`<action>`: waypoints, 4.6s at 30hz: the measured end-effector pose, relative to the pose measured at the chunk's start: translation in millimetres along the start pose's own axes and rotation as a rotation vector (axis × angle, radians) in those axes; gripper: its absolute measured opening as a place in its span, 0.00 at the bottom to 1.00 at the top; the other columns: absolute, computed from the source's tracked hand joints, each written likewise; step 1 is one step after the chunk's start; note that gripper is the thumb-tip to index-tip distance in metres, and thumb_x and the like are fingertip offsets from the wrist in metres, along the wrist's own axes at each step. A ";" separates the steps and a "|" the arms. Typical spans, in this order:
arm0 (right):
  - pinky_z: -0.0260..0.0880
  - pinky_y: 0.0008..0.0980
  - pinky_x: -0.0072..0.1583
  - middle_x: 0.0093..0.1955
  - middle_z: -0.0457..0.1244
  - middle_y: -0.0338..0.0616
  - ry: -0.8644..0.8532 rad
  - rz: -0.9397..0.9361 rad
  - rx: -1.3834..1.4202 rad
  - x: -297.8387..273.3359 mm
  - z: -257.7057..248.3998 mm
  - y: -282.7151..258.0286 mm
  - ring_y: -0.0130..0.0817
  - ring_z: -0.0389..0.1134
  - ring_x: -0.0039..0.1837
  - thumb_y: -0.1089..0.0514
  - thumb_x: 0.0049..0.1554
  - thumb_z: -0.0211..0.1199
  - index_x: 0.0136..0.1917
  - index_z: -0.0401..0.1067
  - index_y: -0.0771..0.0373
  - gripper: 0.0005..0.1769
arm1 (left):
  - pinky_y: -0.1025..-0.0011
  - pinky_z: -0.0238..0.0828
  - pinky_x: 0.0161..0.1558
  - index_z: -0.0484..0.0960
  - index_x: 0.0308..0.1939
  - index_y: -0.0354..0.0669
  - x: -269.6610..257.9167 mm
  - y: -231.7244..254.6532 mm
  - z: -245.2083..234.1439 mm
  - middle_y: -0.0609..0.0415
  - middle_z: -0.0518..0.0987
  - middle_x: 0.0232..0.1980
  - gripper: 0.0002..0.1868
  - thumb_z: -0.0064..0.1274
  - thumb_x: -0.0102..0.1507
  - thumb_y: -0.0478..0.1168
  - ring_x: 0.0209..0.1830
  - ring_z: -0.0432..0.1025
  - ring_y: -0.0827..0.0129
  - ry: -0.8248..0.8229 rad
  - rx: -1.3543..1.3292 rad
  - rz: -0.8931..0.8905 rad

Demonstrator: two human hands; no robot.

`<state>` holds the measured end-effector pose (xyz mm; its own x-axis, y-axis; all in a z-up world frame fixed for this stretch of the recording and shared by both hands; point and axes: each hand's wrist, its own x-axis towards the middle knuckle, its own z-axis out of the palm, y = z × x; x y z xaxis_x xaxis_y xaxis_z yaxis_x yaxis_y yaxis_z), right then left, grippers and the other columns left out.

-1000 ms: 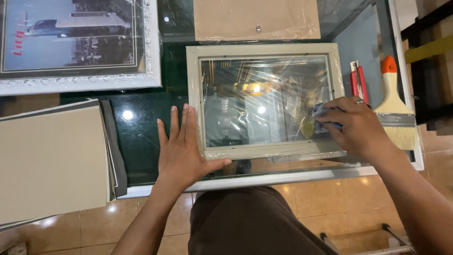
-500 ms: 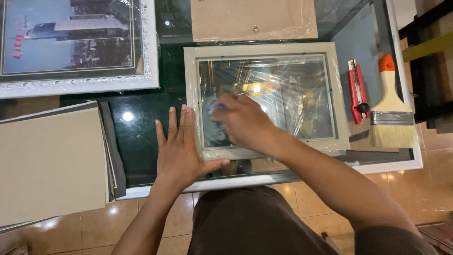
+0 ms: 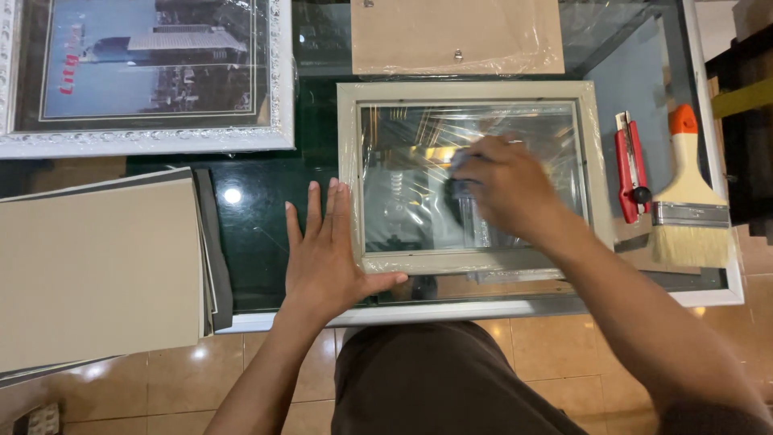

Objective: Cleaning a picture frame by brushing away dust and wiping the glass surface with a cloth.

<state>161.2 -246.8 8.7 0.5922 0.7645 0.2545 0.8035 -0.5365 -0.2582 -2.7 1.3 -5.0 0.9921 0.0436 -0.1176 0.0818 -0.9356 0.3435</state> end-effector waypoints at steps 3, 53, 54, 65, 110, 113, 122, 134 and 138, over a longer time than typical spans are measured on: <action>0.68 0.47 0.60 0.55 0.66 0.48 0.012 -0.073 0.086 51.4 37.5 -48.0 0.57 0.67 0.57 0.68 0.44 0.67 0.46 0.80 0.59 0.14 | 0.38 0.20 0.74 0.42 0.76 0.26 -1.8 -3.8 7.7 0.33 0.49 0.80 0.80 0.55 0.43 0.84 0.82 0.33 0.43 0.069 -0.008 0.053; 0.68 0.45 0.60 0.57 0.66 0.49 0.039 0.088 0.151 57.6 22.1 -6.4 0.53 0.66 0.59 0.69 0.48 0.70 0.49 0.79 0.60 0.14 | 0.36 0.23 0.73 0.41 0.75 0.23 -4.4 -6.7 9.3 0.32 0.48 0.79 0.80 0.54 0.43 0.85 0.81 0.33 0.41 0.114 -0.002 0.082; 0.68 0.46 0.61 0.56 0.66 0.48 0.048 0.065 0.132 67.0 22.4 9.5 0.53 0.66 0.59 0.69 0.49 0.70 0.49 0.79 0.60 0.13 | 0.36 0.23 0.73 0.41 0.75 0.23 -4.7 -5.9 8.2 0.33 0.47 0.80 0.80 0.53 0.43 0.85 0.82 0.33 0.41 0.097 0.011 0.068; 0.68 0.47 0.60 0.57 0.67 0.45 -0.063 0.054 0.102 -35.3 -16.1 -30.2 0.50 0.66 0.60 0.66 0.45 0.70 0.48 0.79 0.57 0.15 | 0.39 0.20 0.72 0.41 0.75 0.26 0.2 -3.0 6.0 0.34 0.46 0.81 0.80 0.55 0.42 0.85 0.81 0.31 0.43 0.037 0.001 0.027; 0.69 0.53 0.57 0.53 0.66 0.60 0.100 0.355 -0.067 58.9 19.1 5.2 0.61 0.67 0.56 0.67 0.48 0.68 0.49 0.79 0.64 0.13 | 0.35 0.22 0.73 0.42 0.76 0.25 -3.9 -9.8 12.5 0.32 0.49 0.79 0.79 0.51 0.44 0.85 0.81 0.33 0.40 0.118 -0.008 0.088; 0.69 0.52 0.57 0.54 0.66 0.58 0.067 0.237 -0.025 91.6 42.5 -24.7 0.62 0.65 0.58 0.69 0.46 0.66 0.50 0.78 0.64 0.15 | 0.35 0.20 0.72 0.42 0.76 0.25 -3.1 -11.3 14.6 0.31 0.48 0.79 0.79 0.50 0.44 0.86 0.81 0.32 0.40 0.116 0.002 0.096; 0.68 0.48 0.60 0.55 0.67 0.46 -0.047 -0.155 0.117 122.1 44.2 -34.7 0.56 0.64 0.60 0.67 0.48 0.67 0.47 0.77 0.61 0.12 | 0.35 0.20 0.73 0.42 0.76 0.24 -4.8 -14.1 19.2 0.31 0.47 0.80 0.79 0.46 0.46 0.88 0.82 0.31 0.40 0.142 0.017 0.115; 0.69 0.47 0.60 0.57 0.68 0.43 -0.059 0.004 0.046 8.2 -4.3 -14.4 0.51 0.67 0.61 0.64 0.47 0.70 0.48 0.78 0.58 0.14 | 0.37 0.23 0.73 0.42 0.76 0.25 -4.1 -7.4 10.7 0.34 0.48 0.80 0.80 0.54 0.43 0.84 0.82 0.33 0.42 0.106 -0.023 0.085; 0.70 0.44 0.62 0.60 0.68 0.45 -0.018 0.219 -0.040 -47.2 -42.8 44.1 0.50 0.70 0.61 0.64 0.49 0.70 0.51 0.78 0.59 0.14 | 0.38 0.22 0.74 0.42 0.76 0.27 -2.3 -5.2 8.2 0.35 0.48 0.80 0.79 0.56 0.43 0.83 0.82 0.32 0.43 0.058 0.006 0.047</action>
<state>171.3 -321.8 25.2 0.7520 0.6341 0.1800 0.6578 -0.7040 -0.2678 -6.2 3.2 -14.1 0.9987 0.0195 -0.0469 0.0344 -0.9392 0.3416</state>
